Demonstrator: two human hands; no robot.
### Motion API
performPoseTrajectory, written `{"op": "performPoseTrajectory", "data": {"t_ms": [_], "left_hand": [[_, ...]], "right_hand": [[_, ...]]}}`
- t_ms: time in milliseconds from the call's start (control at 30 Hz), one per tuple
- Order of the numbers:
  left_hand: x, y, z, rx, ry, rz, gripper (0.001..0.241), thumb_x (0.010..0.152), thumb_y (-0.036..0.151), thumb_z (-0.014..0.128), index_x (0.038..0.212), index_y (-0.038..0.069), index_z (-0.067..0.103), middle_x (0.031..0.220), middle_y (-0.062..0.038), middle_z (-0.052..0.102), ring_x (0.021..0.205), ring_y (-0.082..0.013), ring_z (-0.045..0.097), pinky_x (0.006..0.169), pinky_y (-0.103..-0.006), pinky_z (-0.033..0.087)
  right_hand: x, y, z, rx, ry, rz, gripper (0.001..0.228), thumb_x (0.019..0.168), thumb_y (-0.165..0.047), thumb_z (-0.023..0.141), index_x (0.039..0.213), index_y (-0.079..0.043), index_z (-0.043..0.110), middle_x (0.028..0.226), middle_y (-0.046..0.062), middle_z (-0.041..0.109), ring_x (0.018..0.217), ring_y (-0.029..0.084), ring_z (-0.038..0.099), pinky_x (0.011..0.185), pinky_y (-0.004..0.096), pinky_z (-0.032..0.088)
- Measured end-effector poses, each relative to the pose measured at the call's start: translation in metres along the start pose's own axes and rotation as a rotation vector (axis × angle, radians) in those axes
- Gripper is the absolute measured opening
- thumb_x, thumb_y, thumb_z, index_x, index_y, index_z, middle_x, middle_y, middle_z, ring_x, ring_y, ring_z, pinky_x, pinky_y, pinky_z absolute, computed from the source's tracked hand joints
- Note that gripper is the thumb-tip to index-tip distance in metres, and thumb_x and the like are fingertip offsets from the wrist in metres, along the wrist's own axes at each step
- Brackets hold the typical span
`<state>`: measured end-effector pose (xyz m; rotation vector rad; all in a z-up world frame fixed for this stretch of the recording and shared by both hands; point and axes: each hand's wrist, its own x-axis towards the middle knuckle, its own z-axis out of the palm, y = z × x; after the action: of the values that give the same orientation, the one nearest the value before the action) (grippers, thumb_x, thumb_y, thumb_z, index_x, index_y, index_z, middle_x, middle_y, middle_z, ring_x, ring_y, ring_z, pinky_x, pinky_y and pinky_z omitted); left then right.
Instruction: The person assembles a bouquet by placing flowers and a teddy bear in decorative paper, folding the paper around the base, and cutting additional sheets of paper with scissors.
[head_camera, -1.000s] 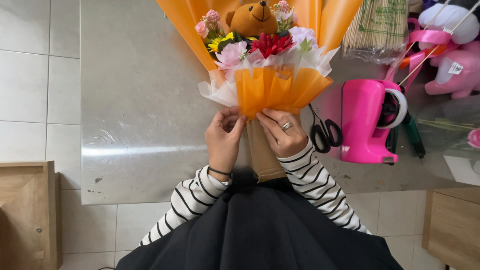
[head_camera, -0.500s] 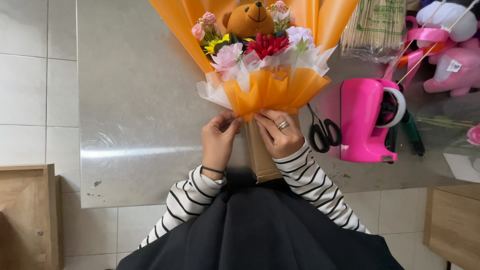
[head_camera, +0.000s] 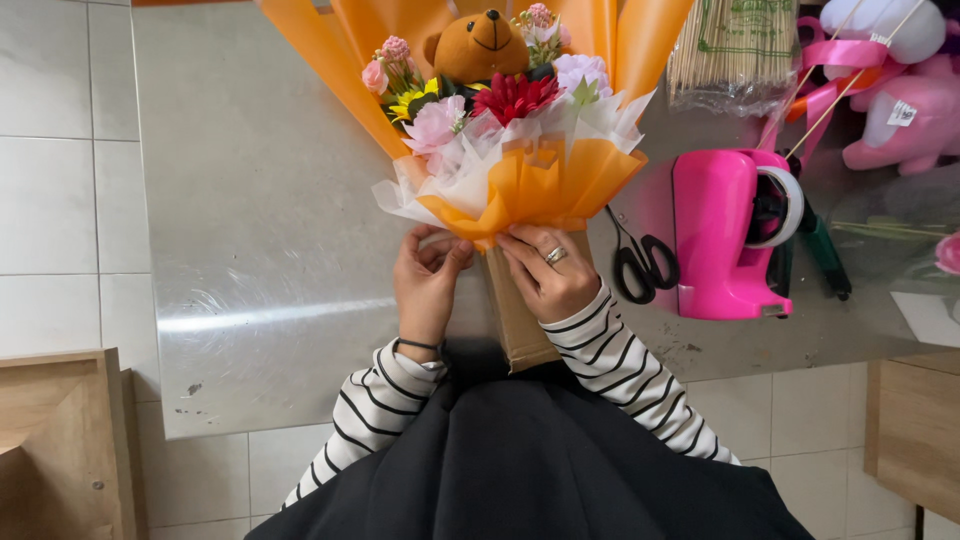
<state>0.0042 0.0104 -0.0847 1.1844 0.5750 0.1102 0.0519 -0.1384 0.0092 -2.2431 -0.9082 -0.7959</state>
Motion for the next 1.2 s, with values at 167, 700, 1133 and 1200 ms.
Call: {"op": "performPoseTrajectory", "data": {"t_ms": [167, 700, 1133, 1200], "left_hand": [[0.004, -0.010, -0.001, 0.015, 0.006, 0.008, 0.054, 0.093, 0.016, 0.085, 0.134, 0.001, 0.054, 0.095, -0.014, 0.076, 0.075, -0.0165, 0.074, 0.079, -0.0306, 0.064], [-0.003, -0.013, 0.006, 0.353, 0.121, 0.174, 0.049, 0.094, 0.024, 0.085, 0.126, 0.000, 0.057, 0.112, -0.020, 0.071, 0.088, -0.0293, 0.076, 0.075, -0.0382, 0.064], [-0.022, 0.013, 0.024, 0.359, 0.148, 0.245, 0.021, 0.099, 0.026, 0.078, 0.088, 0.008, 0.081, 0.073, -0.006, 0.069, 0.061, -0.0160, 0.071, 0.060, -0.0268, 0.058], [-0.032, 0.027, 0.030, 0.329, 0.106, 0.258, 0.017, 0.100, 0.022, 0.076, 0.097, 0.006, 0.082, 0.078, -0.006, 0.064, 0.067, -0.0097, 0.063, 0.065, -0.0276, 0.057]], "right_hand": [[-0.002, 0.001, 0.001, 0.000, -0.002, 0.014, 0.009, 0.095, -0.006, 0.076, 0.098, -0.013, 0.082, 0.101, 0.003, 0.076, 0.088, 0.020, 0.071, 0.083, 0.032, 0.062], [-0.008, 0.007, 0.005, -0.026, 0.007, 0.004, 0.008, 0.094, -0.008, 0.077, 0.096, -0.014, 0.082, 0.101, 0.001, 0.076, 0.089, 0.019, 0.072, 0.086, 0.030, 0.061], [-0.009, 0.005, 0.004, -0.001, 0.014, 0.019, 0.009, 0.095, -0.008, 0.075, 0.097, -0.013, 0.082, 0.103, 0.002, 0.077, 0.090, 0.020, 0.072, 0.085, 0.031, 0.062], [-0.011, 0.004, 0.005, -0.037, 0.016, 0.016, 0.011, 0.096, -0.009, 0.073, 0.100, -0.014, 0.083, 0.105, 0.001, 0.077, 0.093, 0.019, 0.072, 0.087, 0.031, 0.062]]}}
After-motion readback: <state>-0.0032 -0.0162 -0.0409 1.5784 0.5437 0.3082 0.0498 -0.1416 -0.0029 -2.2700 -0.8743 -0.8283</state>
